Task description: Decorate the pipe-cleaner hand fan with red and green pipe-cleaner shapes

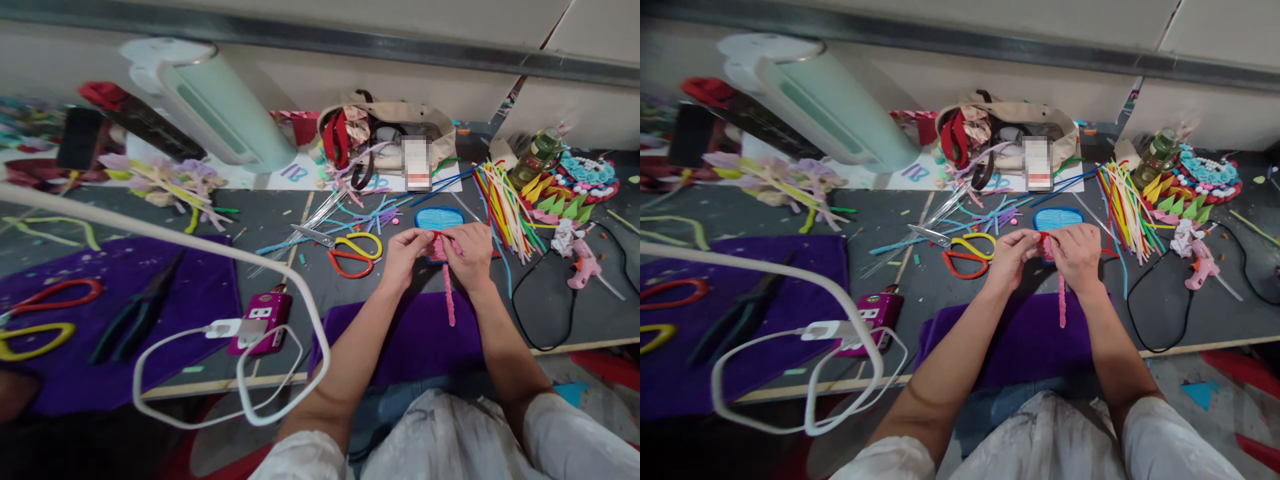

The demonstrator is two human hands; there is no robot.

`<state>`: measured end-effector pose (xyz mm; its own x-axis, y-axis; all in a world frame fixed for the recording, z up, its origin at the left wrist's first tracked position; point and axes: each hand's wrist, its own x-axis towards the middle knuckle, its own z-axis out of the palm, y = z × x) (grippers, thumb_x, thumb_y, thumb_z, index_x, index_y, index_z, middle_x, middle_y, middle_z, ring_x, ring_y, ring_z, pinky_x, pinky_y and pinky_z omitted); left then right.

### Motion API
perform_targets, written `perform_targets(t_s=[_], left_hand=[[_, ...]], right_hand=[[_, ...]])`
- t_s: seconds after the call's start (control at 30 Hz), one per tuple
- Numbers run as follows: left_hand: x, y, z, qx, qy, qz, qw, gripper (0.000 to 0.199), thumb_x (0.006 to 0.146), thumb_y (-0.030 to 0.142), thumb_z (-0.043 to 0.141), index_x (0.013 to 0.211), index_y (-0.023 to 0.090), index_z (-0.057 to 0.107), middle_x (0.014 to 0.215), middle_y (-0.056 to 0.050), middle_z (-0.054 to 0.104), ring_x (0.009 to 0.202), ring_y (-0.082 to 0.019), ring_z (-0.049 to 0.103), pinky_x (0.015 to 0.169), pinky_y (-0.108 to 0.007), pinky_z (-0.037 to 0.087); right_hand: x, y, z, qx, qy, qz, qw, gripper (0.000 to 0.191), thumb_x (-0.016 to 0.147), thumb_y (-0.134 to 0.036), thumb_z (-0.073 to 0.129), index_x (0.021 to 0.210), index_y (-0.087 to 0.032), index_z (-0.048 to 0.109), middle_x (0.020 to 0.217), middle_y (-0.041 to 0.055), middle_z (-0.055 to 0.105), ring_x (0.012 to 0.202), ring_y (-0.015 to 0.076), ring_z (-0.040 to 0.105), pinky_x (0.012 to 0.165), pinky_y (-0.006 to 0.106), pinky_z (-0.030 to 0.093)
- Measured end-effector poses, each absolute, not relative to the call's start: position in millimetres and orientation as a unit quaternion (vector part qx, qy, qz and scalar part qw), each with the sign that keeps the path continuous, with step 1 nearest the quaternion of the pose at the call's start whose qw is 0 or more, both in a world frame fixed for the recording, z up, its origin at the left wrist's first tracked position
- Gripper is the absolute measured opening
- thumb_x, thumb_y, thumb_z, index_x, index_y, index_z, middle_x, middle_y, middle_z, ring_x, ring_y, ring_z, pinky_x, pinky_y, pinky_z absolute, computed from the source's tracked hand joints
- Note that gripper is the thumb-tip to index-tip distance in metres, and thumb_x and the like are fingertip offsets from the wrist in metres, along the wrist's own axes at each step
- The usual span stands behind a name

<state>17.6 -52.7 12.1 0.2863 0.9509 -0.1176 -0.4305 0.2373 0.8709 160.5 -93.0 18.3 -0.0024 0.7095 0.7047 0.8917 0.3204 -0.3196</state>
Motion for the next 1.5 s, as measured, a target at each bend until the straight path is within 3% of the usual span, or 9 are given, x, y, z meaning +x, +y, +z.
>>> perform_targets(t_s=[0.33, 0.53, 0.77, 0.97, 1.1, 1.3, 1.5], left_hand=[[14, -50, 13, 0.387, 0.345, 0.493, 0.698, 0.032, 0.067, 0.046, 0.081, 0.075, 0.015, 0.074, 0.067, -0.001, 0.065, 0.059, -0.010, 0.059, 0.061, -0.024, 0.054], [15, -52, 16, 0.411, 0.343, 0.472, 0.700, 0.022, 0.064, 0.031, 0.083, 0.074, 0.016, 0.072, 0.065, 0.001, 0.064, 0.056, -0.008, 0.058, 0.057, -0.020, 0.048], [14, -54, 20, 0.447, 0.361, 0.503, 0.646, 0.023, 0.066, 0.036, 0.082, 0.069, 0.017, 0.070, 0.062, 0.002, 0.063, 0.056, -0.009, 0.057, 0.059, -0.021, 0.048], [14, -54, 20, 0.418, 0.349, 0.507, 0.669, 0.028, 0.071, 0.043, 0.076, 0.065, 0.016, 0.069, 0.061, 0.000, 0.061, 0.057, -0.010, 0.057, 0.060, -0.023, 0.051], [13, -53, 19, 0.407, 0.342, 0.509, 0.677, 0.025, 0.071, 0.040, 0.076, 0.066, 0.016, 0.070, 0.062, 0.000, 0.063, 0.059, -0.011, 0.059, 0.061, -0.024, 0.053], [11, -51, 20, 0.455, 0.308, 0.517, 0.656, 0.023, 0.067, 0.033, 0.083, 0.083, 0.019, 0.077, 0.085, -0.003, 0.071, 0.071, -0.012, 0.063, 0.067, -0.024, 0.054], [12, -50, 19, 0.451, 0.323, 0.524, 0.647, 0.022, 0.065, 0.035, 0.084, 0.075, 0.017, 0.075, 0.078, -0.001, 0.067, 0.065, -0.011, 0.060, 0.064, -0.024, 0.053]], right_hand=[[155, -95, 23, -0.592, -0.641, 0.011, 0.489, 0.014, 0.093, -0.033, 0.058, 0.087, -0.025, 0.068, 0.084, 0.0032, 0.072, 0.085, 0.0205, 0.064, 0.082, 0.038, 0.045], [153, -95, 22, -0.584, -0.632, 0.016, 0.509, 0.014, 0.093, -0.033, 0.059, 0.087, -0.024, 0.068, 0.084, 0.0037, 0.071, 0.085, 0.0205, 0.063, 0.080, 0.037, 0.045], [153, -95, 24, -0.586, -0.651, 0.012, 0.482, 0.016, 0.094, -0.032, 0.057, 0.086, -0.025, 0.070, 0.082, 0.0024, 0.074, 0.082, 0.0203, 0.064, 0.079, 0.038, 0.043], [151, -95, 24, -0.590, -0.652, 0.012, 0.475, 0.020, 0.094, -0.033, 0.056, 0.084, -0.025, 0.071, 0.082, 0.0027, 0.075, 0.079, 0.0199, 0.064, 0.080, 0.038, 0.041], [151, -95, 24, -0.588, -0.659, 0.006, 0.469, 0.023, 0.096, -0.035, 0.054, 0.083, -0.025, 0.071, 0.081, 0.0023, 0.075, 0.079, 0.0197, 0.064, 0.080, 0.038, 0.041], [152, -94, 22, -0.583, -0.689, 0.009, 0.430, 0.030, 0.100, -0.037, 0.045, 0.089, -0.023, 0.069, 0.080, 0.0044, 0.072, 0.080, 0.0206, 0.061, 0.079, 0.038, 0.039], [150, -93, 21, -0.574, -0.706, 0.037, 0.414, 0.031, 0.101, -0.035, 0.043, 0.086, -0.023, 0.067, 0.080, 0.0033, 0.072, 0.079, 0.0196, 0.060, 0.080, 0.037, 0.039]])
